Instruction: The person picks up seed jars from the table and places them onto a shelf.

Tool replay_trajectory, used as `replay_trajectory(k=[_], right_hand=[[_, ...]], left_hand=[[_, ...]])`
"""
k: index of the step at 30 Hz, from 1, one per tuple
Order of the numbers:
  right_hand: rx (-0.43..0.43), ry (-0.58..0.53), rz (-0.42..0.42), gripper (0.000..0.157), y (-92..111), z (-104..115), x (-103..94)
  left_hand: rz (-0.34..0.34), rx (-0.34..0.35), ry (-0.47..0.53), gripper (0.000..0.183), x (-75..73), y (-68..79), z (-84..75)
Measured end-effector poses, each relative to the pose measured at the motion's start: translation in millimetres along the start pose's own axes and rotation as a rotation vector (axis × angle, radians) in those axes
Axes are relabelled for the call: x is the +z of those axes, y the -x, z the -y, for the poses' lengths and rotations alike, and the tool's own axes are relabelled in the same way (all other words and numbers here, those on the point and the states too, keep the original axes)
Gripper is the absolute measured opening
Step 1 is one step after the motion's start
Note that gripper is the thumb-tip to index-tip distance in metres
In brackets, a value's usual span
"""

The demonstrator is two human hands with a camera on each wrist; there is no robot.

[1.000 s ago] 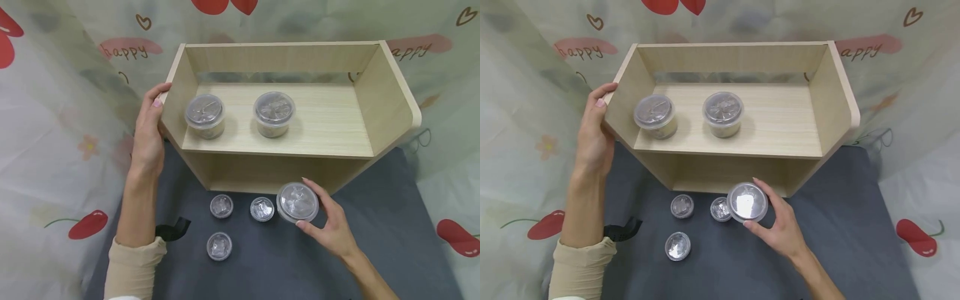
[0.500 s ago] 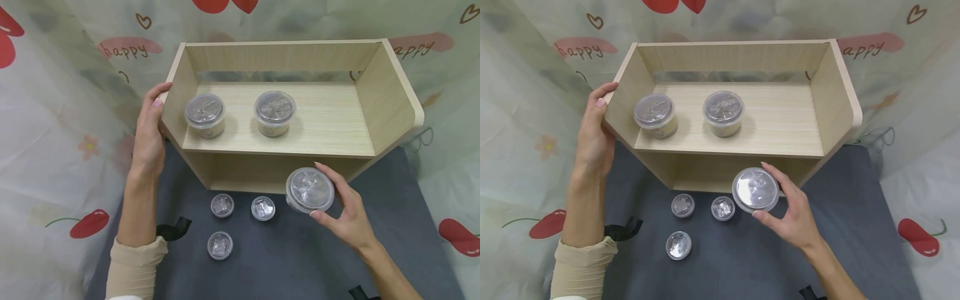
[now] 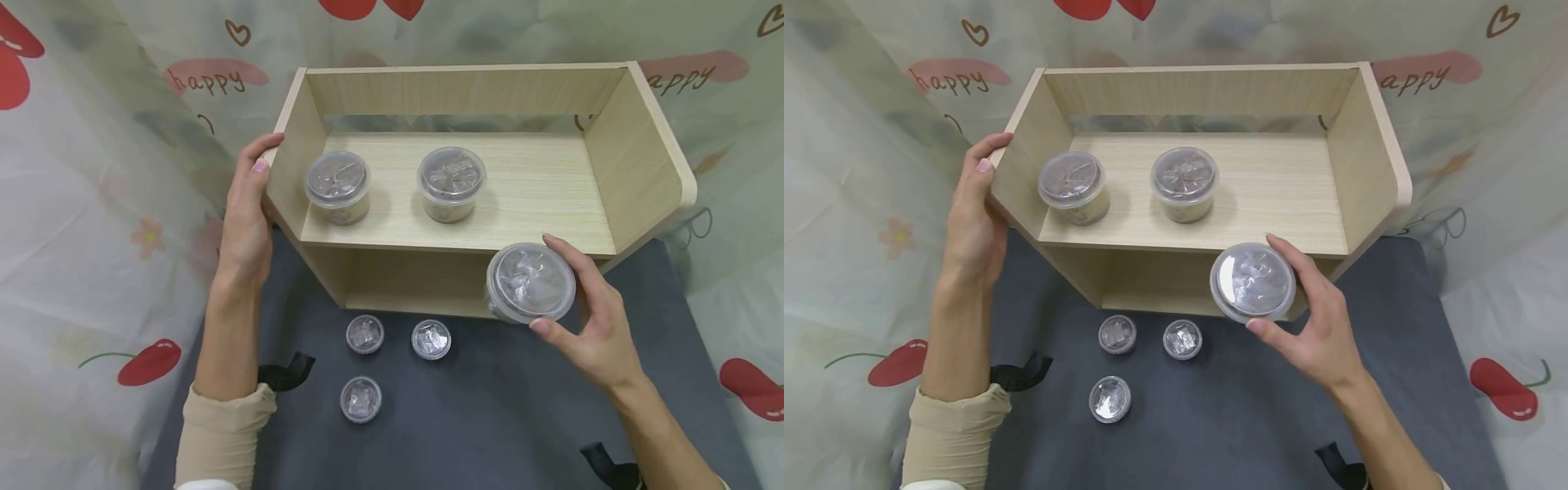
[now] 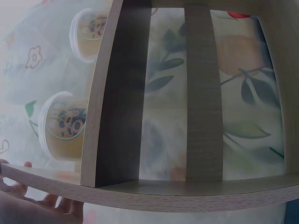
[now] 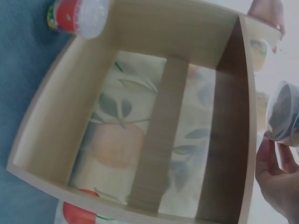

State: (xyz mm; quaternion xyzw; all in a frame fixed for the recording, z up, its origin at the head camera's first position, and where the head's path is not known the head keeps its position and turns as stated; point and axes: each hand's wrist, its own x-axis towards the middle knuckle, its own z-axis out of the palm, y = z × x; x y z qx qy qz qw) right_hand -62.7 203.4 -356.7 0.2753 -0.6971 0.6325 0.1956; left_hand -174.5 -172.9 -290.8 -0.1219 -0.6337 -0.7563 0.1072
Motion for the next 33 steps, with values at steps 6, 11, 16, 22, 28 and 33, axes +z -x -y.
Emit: replay_trajectory(k=[6,11,16,22,28,33], right_hand=[[0.042,-0.023,-0.024,0.078,-10,6,-5.4],[0.065,-0.015,-0.040,0.075,-18,7,-8.2],[0.093,0.006,-0.064,0.074,-25,8,-10.3],[0.120,0.005,-0.097,0.072,-35,9,-10.6],[0.151,-0.023,-0.139,0.069,-44,9,-11.1],[0.186,-0.002,-0.155,0.069,-51,7,-13.5]], left_hand=[[0.000,0.000,0.003,0.034,-0.6,0.1,0.8],[0.006,-0.002,0.006,0.034,-0.6,0.1,1.0],[0.006,-0.003,0.006,0.034,-0.1,-0.2,1.0],[0.012,-0.005,0.009,0.034,-0.4,-0.2,0.9],[0.012,-0.006,0.013,0.034,-0.5,-0.2,0.8],[0.013,-0.006,0.005,0.034,-0.5,-0.2,0.6]])
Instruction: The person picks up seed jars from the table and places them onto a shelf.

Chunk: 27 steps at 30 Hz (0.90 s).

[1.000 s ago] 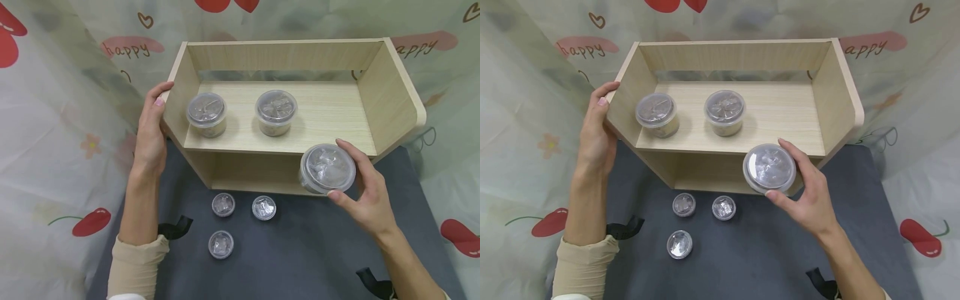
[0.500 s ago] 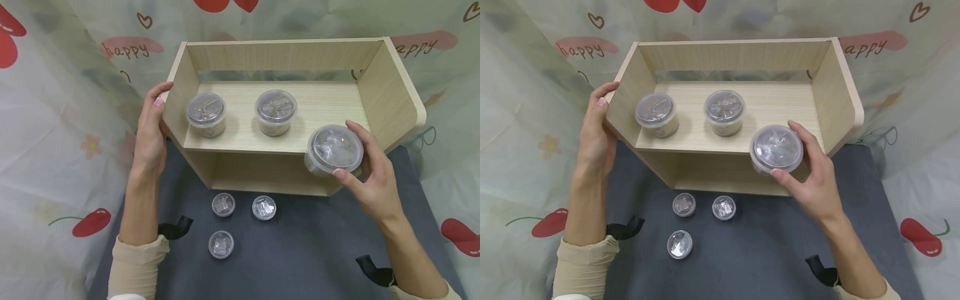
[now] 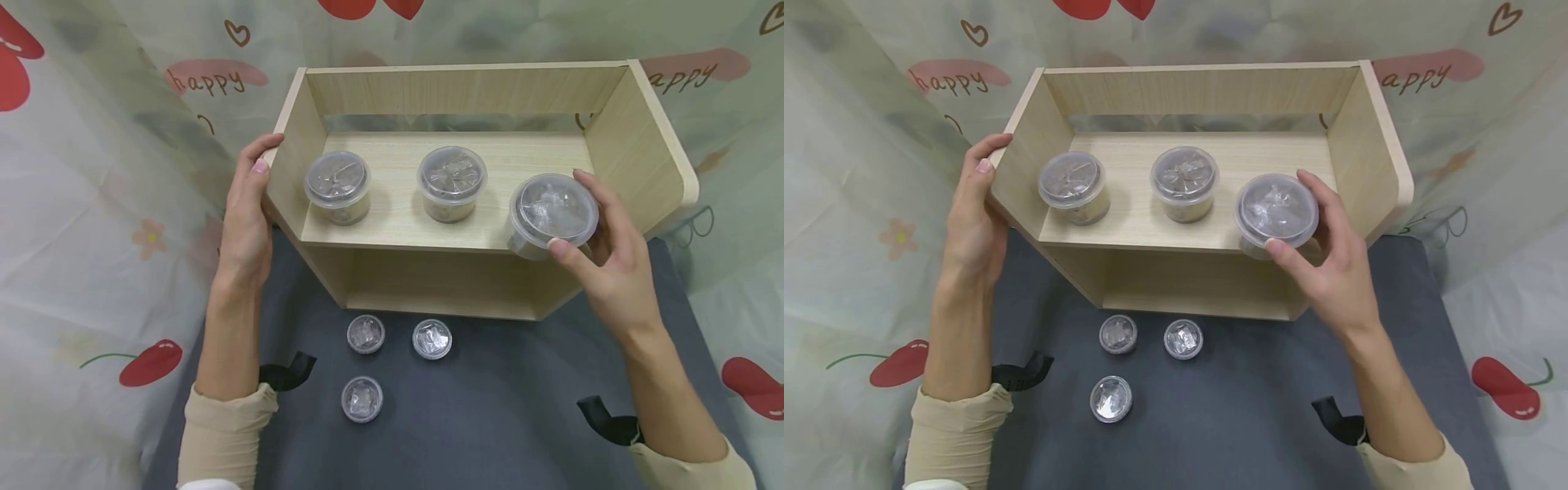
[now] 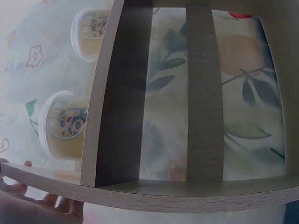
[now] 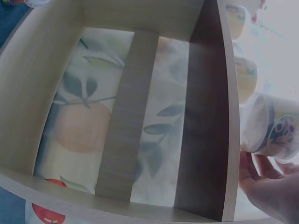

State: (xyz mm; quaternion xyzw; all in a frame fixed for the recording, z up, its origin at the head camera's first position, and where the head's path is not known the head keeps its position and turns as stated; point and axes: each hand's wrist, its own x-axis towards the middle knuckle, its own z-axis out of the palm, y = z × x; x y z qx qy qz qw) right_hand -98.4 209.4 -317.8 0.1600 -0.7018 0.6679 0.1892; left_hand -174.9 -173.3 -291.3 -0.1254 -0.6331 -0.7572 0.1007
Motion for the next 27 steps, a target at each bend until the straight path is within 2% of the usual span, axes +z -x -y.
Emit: replay_trajectory(k=[18,27], right_hand=[[0.165,0.274,-0.117,0.068,-26,1,4.4],[0.228,0.281,-0.166,0.069,-35,-7,5.5]], left_hand=[[-0.003,-0.007,-0.002,0.034,0.9,0.7,-0.5],[-0.009,-0.003,0.007,0.034,1.5,0.1,0.1]])
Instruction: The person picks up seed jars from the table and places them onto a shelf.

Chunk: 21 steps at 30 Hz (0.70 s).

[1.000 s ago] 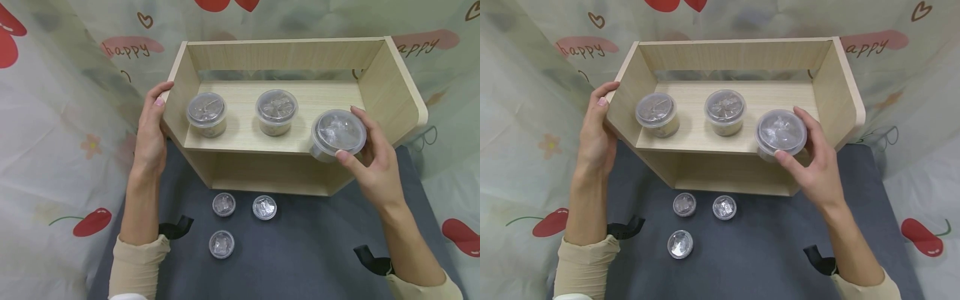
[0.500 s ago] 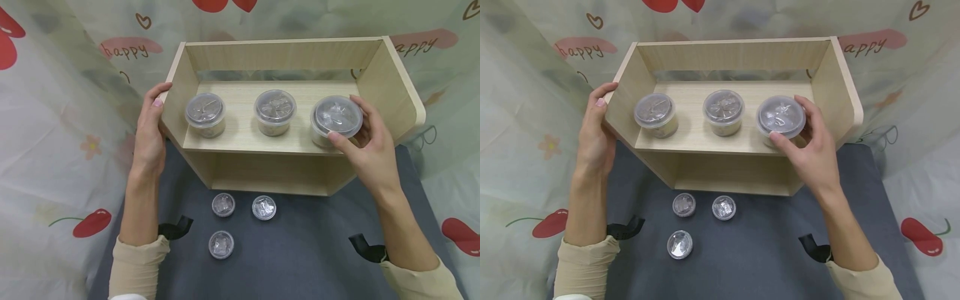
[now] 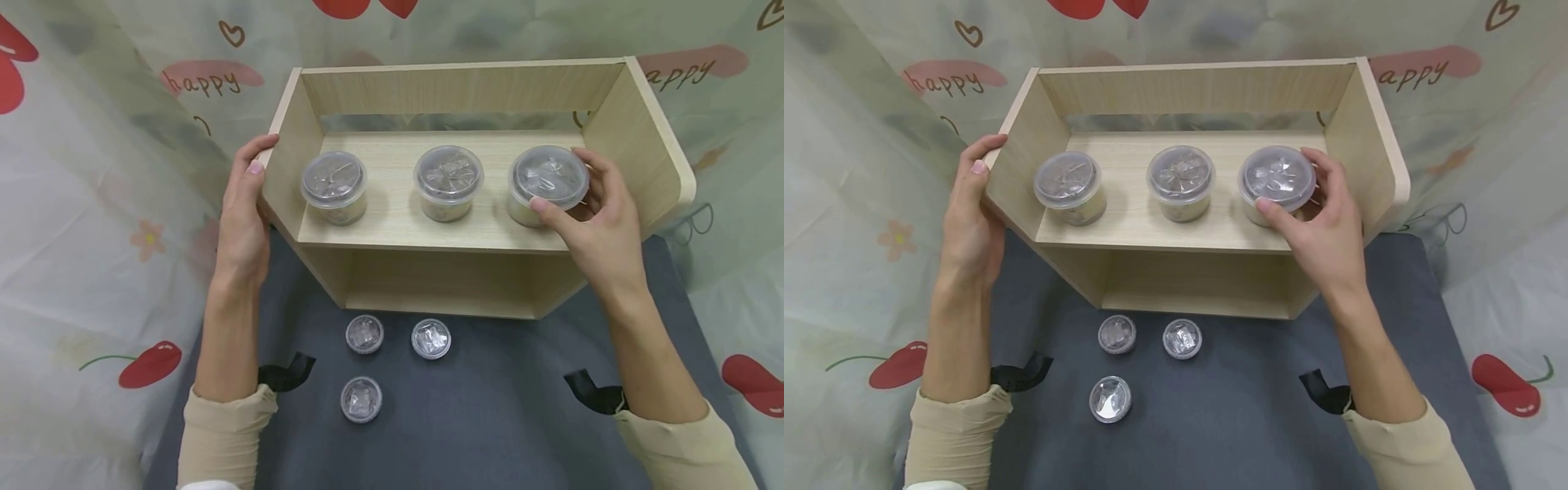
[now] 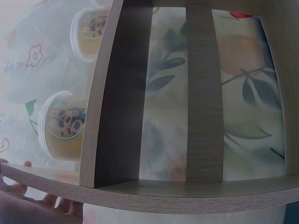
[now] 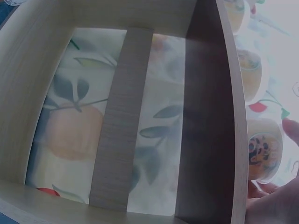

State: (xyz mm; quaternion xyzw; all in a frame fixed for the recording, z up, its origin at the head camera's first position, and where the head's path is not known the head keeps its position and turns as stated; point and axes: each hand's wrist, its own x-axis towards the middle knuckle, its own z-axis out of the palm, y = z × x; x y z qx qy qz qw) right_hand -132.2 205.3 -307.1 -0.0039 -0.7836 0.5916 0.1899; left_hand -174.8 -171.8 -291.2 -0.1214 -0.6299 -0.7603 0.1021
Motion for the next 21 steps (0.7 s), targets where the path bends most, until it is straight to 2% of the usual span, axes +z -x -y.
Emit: replay_trajectory(k=[8,11,18,21], right_hand=[[0.053,0.027,0.023,0.077,-8,3,2.3],[0.053,0.044,0.021,0.077,-10,3,4.5],[0.085,0.010,0.010,0.075,-12,2,8.1],[0.090,0.036,-0.002,0.074,-12,1,7.9]], left_hand=[[0.000,0.010,0.013,0.033,0.8,-0.1,0.8],[0.001,0.009,0.016,0.033,0.6,-0.1,0.9],[0.000,0.013,-0.005,0.034,0.3,0.6,0.9],[0.004,0.018,-0.003,0.034,1.1,0.1,0.6]])
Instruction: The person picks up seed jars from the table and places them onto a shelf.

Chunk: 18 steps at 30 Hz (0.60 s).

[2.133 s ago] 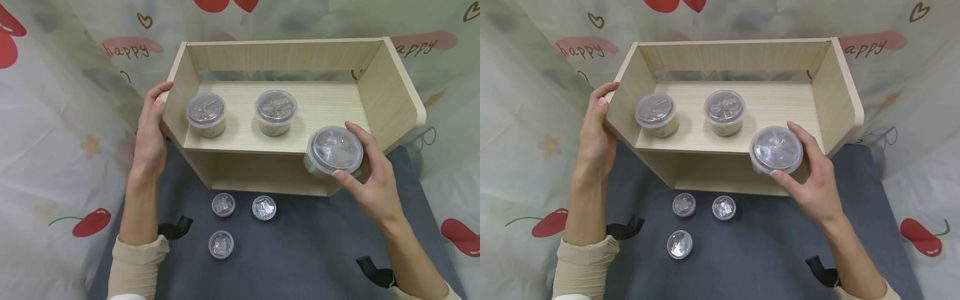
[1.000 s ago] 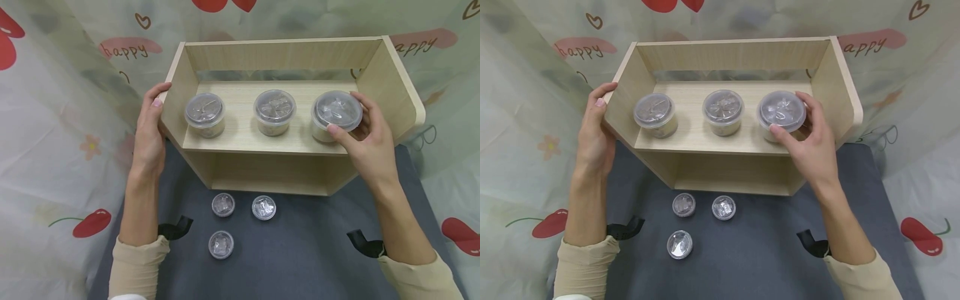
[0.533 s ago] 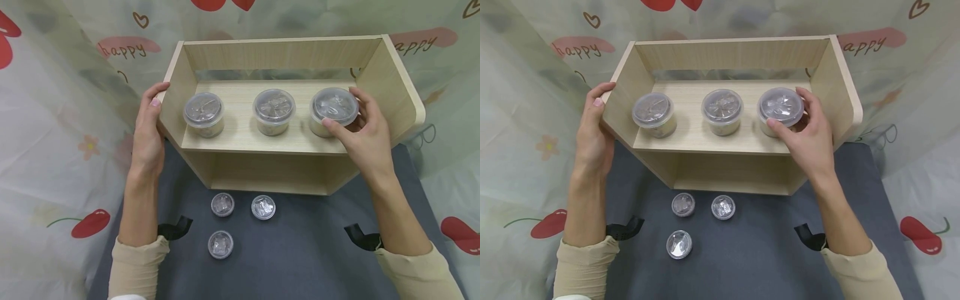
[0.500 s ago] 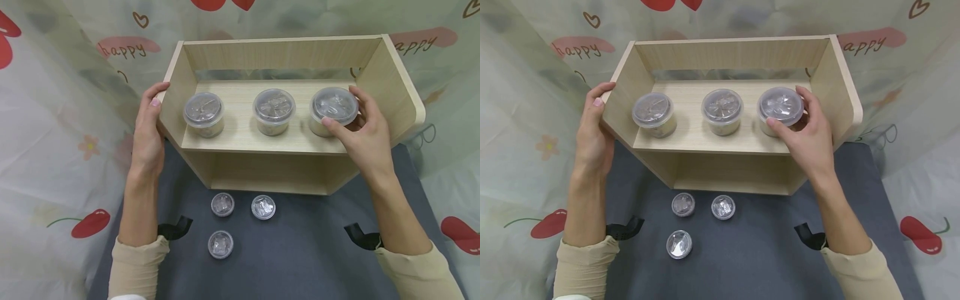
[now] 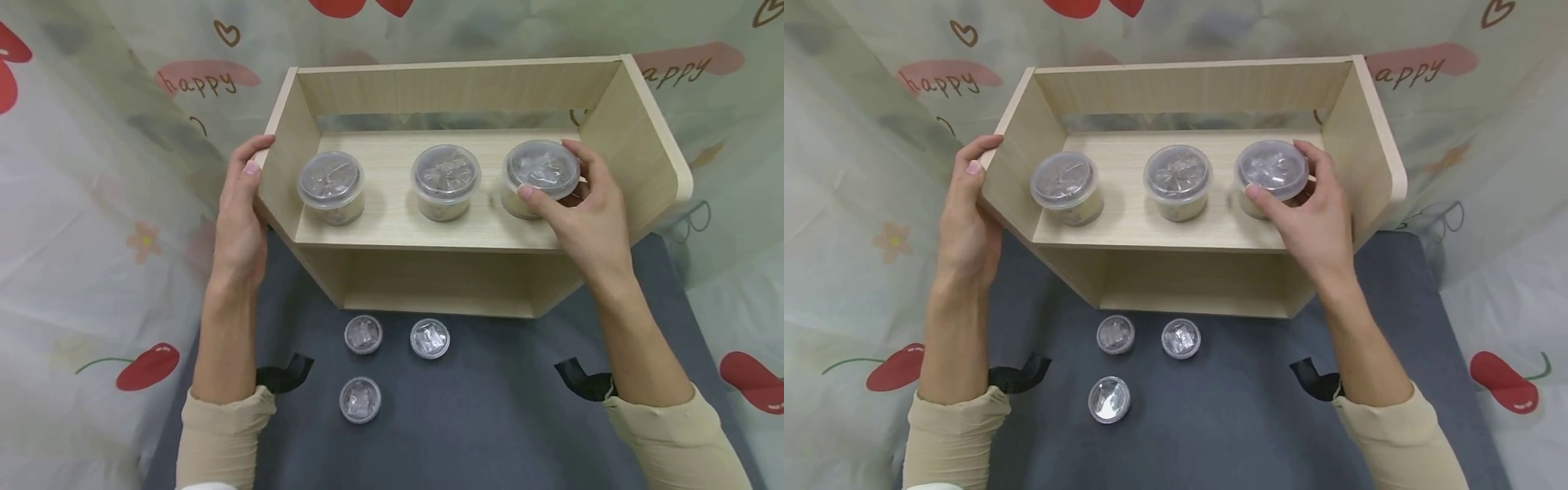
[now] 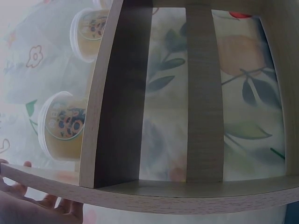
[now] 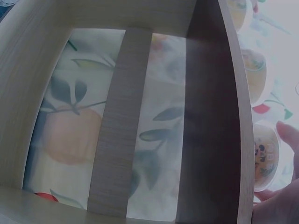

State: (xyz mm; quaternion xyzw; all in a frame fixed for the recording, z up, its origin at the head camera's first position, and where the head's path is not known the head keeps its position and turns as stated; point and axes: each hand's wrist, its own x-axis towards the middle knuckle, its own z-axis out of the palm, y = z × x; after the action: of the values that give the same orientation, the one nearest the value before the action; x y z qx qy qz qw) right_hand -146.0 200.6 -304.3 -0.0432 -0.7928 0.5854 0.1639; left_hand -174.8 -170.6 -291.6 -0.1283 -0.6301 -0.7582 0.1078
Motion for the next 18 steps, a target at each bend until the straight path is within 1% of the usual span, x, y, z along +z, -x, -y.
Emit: replay_trajectory(k=[5,8,13,18], right_hand=[[0.014,0.127,-0.045,0.074,1.2,-1.6,-0.1],[0.019,0.185,-0.064,0.075,2.1,-2.2,0.0],[0.016,0.225,-0.057,0.077,3.2,-2.3,0.6],[0.014,0.210,-0.042,0.082,4.5,-1.0,1.3]], left_hand=[[-0.001,0.002,0.008,0.033,0.8,-0.2,0.6],[0.000,0.001,0.001,0.033,1.4,-0.1,0.6],[-0.002,0.002,-0.009,0.034,1.0,0.4,0.8],[-0.006,0.005,-0.018,0.034,0.0,0.6,0.6]])
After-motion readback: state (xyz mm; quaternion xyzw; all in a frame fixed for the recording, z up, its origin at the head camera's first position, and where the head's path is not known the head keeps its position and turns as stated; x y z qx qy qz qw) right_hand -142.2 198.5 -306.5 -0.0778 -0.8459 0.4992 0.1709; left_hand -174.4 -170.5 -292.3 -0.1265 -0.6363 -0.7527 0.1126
